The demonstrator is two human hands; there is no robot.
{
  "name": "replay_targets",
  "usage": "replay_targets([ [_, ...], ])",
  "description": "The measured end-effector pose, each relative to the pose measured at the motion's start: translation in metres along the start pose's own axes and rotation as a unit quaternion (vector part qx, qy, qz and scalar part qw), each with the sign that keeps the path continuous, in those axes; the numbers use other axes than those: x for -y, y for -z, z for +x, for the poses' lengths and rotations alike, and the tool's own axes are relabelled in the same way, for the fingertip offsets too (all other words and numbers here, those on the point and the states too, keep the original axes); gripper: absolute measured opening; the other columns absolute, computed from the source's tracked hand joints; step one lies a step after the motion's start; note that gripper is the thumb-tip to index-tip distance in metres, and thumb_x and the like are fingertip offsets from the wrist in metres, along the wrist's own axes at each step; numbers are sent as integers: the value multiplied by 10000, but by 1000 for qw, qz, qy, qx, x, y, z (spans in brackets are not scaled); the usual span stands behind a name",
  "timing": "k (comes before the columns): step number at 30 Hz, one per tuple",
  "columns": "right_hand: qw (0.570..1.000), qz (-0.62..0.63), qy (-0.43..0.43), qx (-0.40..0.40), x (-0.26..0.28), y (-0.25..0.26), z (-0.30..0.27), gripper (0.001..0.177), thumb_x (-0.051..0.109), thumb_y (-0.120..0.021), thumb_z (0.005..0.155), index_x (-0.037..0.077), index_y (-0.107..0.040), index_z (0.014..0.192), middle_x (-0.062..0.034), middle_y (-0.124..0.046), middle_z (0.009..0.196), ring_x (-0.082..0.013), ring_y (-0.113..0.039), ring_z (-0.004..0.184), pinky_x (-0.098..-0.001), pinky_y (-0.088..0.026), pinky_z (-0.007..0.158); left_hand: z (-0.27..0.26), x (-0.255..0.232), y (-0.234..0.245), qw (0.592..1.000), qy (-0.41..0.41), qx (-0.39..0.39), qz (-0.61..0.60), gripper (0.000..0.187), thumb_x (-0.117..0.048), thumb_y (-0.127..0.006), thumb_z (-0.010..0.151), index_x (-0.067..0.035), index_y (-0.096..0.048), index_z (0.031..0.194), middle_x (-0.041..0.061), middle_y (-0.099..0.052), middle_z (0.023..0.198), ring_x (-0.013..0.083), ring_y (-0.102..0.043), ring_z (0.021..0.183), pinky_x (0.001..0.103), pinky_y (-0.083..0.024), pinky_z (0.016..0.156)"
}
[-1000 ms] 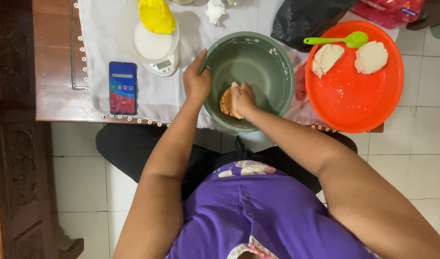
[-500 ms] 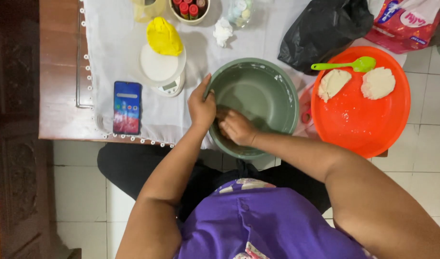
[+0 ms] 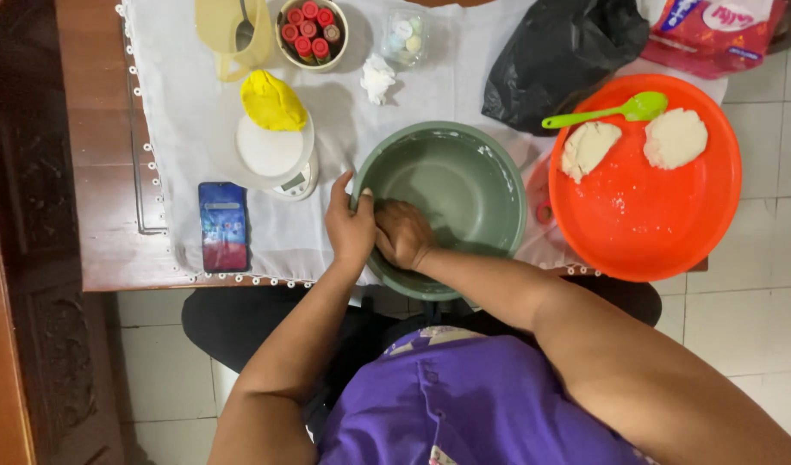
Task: Kneading orange-colored dough in a plastic bowl on a table.
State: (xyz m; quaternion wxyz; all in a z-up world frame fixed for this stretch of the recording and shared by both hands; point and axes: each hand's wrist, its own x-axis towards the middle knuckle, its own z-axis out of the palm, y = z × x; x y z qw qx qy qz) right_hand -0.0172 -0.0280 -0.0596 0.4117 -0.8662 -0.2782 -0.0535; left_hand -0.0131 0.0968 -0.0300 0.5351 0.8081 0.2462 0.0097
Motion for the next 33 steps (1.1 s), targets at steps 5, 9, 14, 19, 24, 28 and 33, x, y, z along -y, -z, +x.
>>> replay_targets([
  [5, 992, 4, -122, -36, -15, -4, -7, 318, 314, -539, 1046, 57, -651, 896, -169, -641, 814, -405, -658, 844, -501, -537, 760, -35, 16, -5, 999, 20, -29, -39, 237, -254, -649, 982, -236, -703, 1212, 46, -693, 816, 227, -670, 788, 385, -534, 718],
  [9, 914, 157, -375, 6, -15, 41, 12, 471, 553, -536, 1021, 170, -776, 890, -69, -731, 692, -277, -757, 795, -385, -581, 733, -11, 9, -5, 991, -82, -71, -81, 263, -180, -696, 956, -68, -689, 1193, 215, -685, 931, 369, -667, 891, 464, -527, 808],
  [14, 941, 24, -326, 91, -66, 78, 12, 261, 480, -653, 981, 244, -763, 982, -96, -735, 823, -325, -739, 881, -424, -566, 747, 6, 9, -14, 993, -94, -48, -57, 243, -210, -678, 957, -132, -707, 1185, 156, -682, 865, 328, -663, 841, 446, -512, 748],
  [19, 898, 84, -355, 245, -72, 81, -16, 330, 286, -709, 928, 221, -731, 1251, -15, -619, 774, -208, -654, 756, -336, -493, 683, 8, 12, -21, 997, -40, -46, -37, 246, -236, -677, 955, -187, -718, 1192, 115, -696, 906, 308, -691, 909, 408, -529, 802],
  [24, 944, -51, 23, 326, -15, 73, -31, 415, 306, -492, 1049, 23, -691, 821, -166, -609, 766, -387, -640, 782, -479, -531, 720, 3, 1, -21, 993, -18, -62, -101, 216, -164, -660, 955, -127, -716, 1160, 155, -693, 936, 335, -678, 907, 443, -522, 824],
  [28, 934, -154, 100, 308, -41, 34, -41, 315, 286, -580, 896, 102, -672, 658, -91, -600, 652, -302, -625, 717, -438, -515, 706, -3, -5, -14, 993, -7, -57, -106, 222, -161, -671, 956, -120, -716, 1170, 155, -683, 934, 299, -664, 905, 428, -516, 822],
  [33, 958, -135, 161, 196, -51, 22, -12, 240, 420, -623, 761, 215, -721, 686, -27, -668, 672, -265, -681, 695, -427, -535, 663, -5, -11, -7, 994, 22, -28, -101, 346, -175, -641, 971, -197, -656, 1316, 104, -707, 931, 266, -682, 884, 393, -546, 791],
])
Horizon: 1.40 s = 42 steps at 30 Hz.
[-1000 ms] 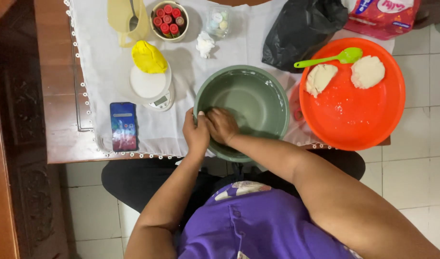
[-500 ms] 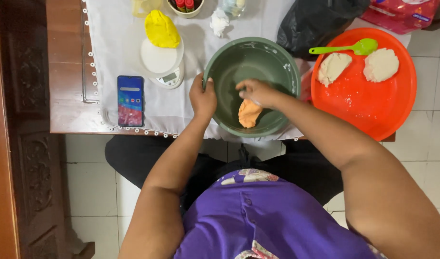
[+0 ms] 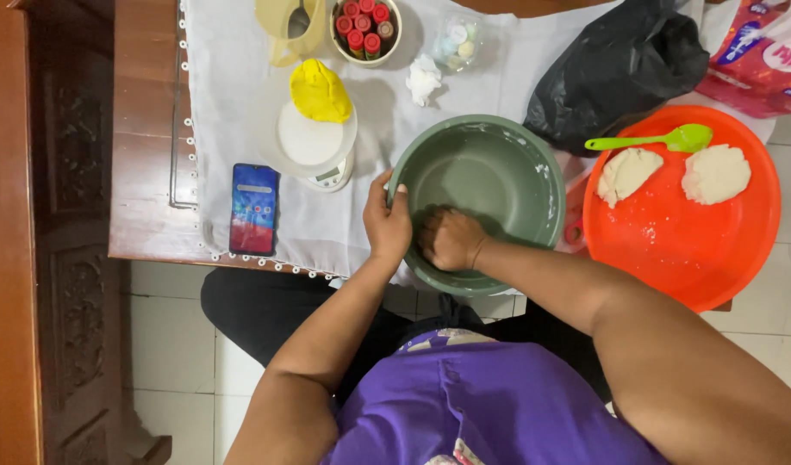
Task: Kneading orange-colored dough in a plastic bowl on a table.
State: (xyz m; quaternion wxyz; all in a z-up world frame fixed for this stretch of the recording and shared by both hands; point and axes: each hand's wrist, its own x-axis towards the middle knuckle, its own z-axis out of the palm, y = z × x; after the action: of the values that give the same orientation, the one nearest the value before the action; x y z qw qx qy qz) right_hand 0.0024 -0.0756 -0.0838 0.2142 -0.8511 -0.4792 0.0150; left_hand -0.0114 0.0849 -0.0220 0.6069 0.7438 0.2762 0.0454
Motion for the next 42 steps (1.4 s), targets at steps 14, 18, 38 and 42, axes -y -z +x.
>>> replay_targets([
  [14, 760, 132, -600, -212, -98, -1, -22, 320, 320, -500, 1024, 39, -609, 1130, -216, -689, 1139, -426, -659, 1124, -533, -527, 955, 6, 32, -5, 987, -122, 50, 92, 500, -85, -586, 1017, -241, -555, 1491, 127, -680, 1309, 317, -632, 1255, 434, -492, 1091],
  [18, 788, 38, -608, -89, -99, 2, 22, 275, 276, -559, 1004, 44, -597, 1147, -199, -647, 1178, -449, -665, 1106, -553, -547, 929, 11, 30, -7, 981, -124, 90, 116, 510, -73, -583, 1017, -202, -526, 1507, 131, -684, 1326, 300, -629, 1261, 420, -503, 1103],
  [38, 988, 96, -17, -116, -13, 9, -1, 290, 184, -540, 1045, -26, -702, 1163, -264, -663, 1176, -481, -623, 1080, -546, -515, 930, -3, 20, 6, 988, -139, 23, 55, 519, -48, -617, 961, -228, -598, 1447, 164, -698, 1285, 360, -633, 1233, 463, -507, 1075],
  [42, 970, 187, -131, -90, 51, 33, 26, 244, 28, -499, 873, -127, -679, 926, -362, -664, 992, -549, -620, 1005, -605, -502, 959, -5, 6, 6, 991, -132, -2, 25, 487, -27, -637, 935, -170, -638, 1401, 193, -696, 1271, 394, -635, 1213, 483, -511, 1049],
])
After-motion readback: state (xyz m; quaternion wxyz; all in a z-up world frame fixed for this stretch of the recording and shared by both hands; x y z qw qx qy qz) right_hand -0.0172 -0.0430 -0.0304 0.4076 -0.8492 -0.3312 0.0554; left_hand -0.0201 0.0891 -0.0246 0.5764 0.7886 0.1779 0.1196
